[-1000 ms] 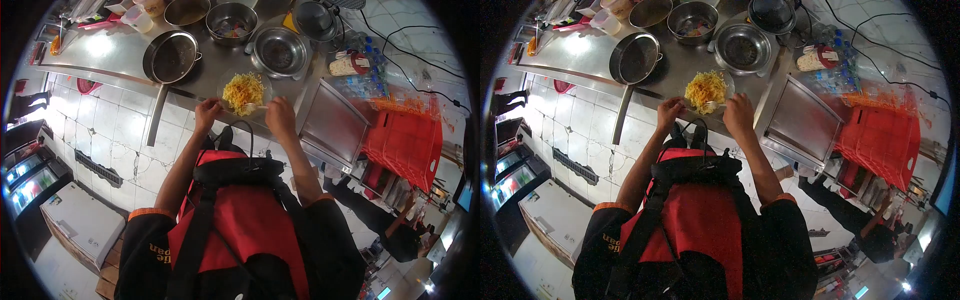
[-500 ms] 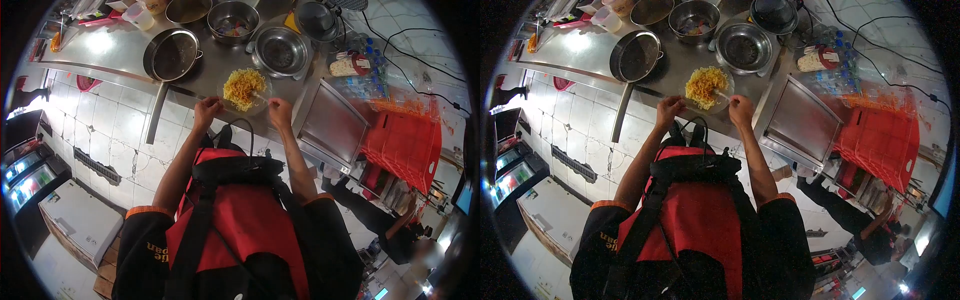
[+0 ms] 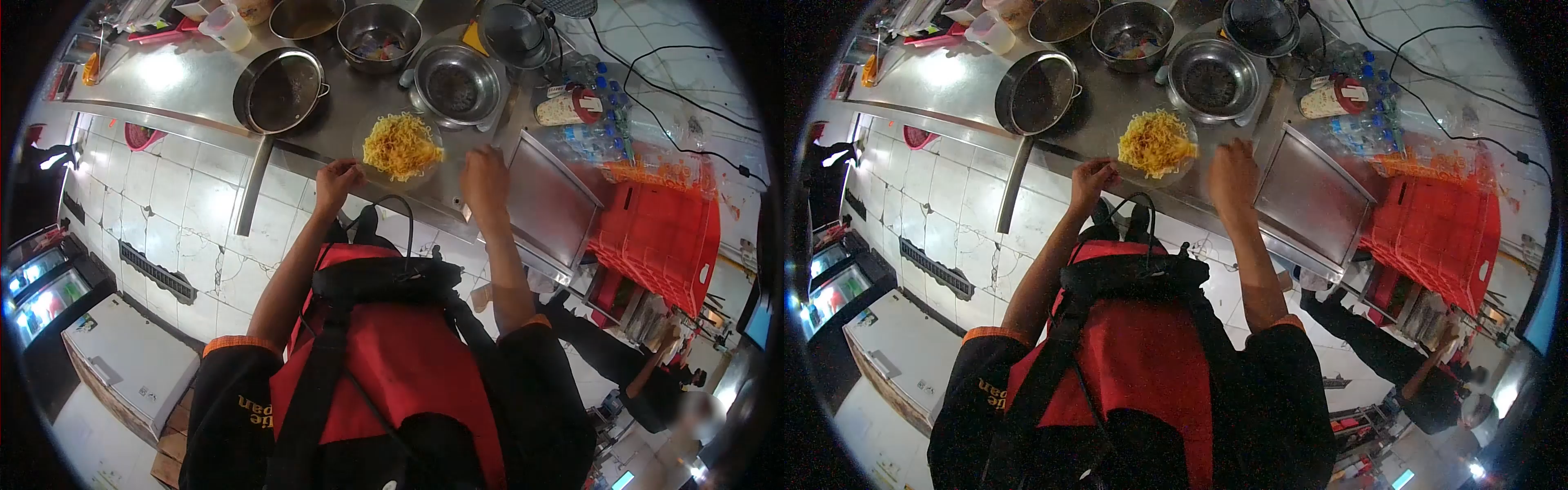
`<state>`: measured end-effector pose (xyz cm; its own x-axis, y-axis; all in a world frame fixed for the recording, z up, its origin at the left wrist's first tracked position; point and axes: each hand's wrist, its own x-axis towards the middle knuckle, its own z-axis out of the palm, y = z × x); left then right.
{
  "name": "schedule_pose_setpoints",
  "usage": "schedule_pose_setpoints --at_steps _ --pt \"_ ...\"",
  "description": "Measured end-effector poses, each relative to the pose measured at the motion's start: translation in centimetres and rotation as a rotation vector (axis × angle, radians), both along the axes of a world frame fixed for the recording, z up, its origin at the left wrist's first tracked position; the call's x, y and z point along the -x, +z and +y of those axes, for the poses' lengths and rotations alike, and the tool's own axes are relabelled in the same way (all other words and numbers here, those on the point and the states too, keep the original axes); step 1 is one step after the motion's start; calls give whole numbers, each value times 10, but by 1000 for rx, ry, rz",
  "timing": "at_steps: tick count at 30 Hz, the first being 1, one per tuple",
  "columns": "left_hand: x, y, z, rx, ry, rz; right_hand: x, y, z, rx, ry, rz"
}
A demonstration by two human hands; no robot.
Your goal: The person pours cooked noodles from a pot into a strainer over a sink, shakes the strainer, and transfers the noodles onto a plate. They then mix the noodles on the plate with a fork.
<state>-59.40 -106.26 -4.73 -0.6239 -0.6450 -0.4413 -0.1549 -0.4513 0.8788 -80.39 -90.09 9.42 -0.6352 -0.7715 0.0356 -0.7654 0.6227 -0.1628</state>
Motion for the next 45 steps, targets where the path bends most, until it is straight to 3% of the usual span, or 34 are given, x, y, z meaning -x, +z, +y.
schedule_pose_setpoints --at_steps 4,7,9,10,14,16,20,22,23,25,29,31,35,37,38,42,45 --pt "1 5 2 -5 27 -2 -12 -20 -8 178 160 -21" --pt "9 9 -5 184 -2 -152 -5 -28 -9 95 144 -44" --pt "13 18 -1 522 -42 -359 0 11 -10 26 34 27" --pt "15 15 -1 476 0 -376 5 12 -14 129 53 46" --pt "20 -6 -4 532 54 -344 10 -60 -17 163 126 140" --pt "22 6 -7 450 31 -322 15 -103 -12 363 -33 -494" --pt "18 3 -12 358 22 -268 16 -75 1 409 -94 -710" --pt "20 0 -15 87 76 -93 23 -41 1 243 343 -214" --pt "19 3 -15 85 78 -92 25 -21 -4 242 345 -214" --pt "19 10 -16 -37 102 -33 28 8 -13 94 328 50" --pt "19 6 -9 -51 149 13 39 -39 -35 104 262 102" --pt "21 24 -7 -90 144 14 33 -81 -37 315 177 -413" --pt "15 13 -9 -189 205 119 28 -53 -24 328 188 -511" --pt "16 15 -9 -252 252 163 27 -22 -19 280 330 -271" --pt "17 12 -10 -252 252 164 25 -20 -16 226 401 -277" --pt "18 11 -10 -214 246 202 23 -22 -14 140 377 -110" --pt "18 15 -6 -205 225 183 7 -28 -20 110 194 10"
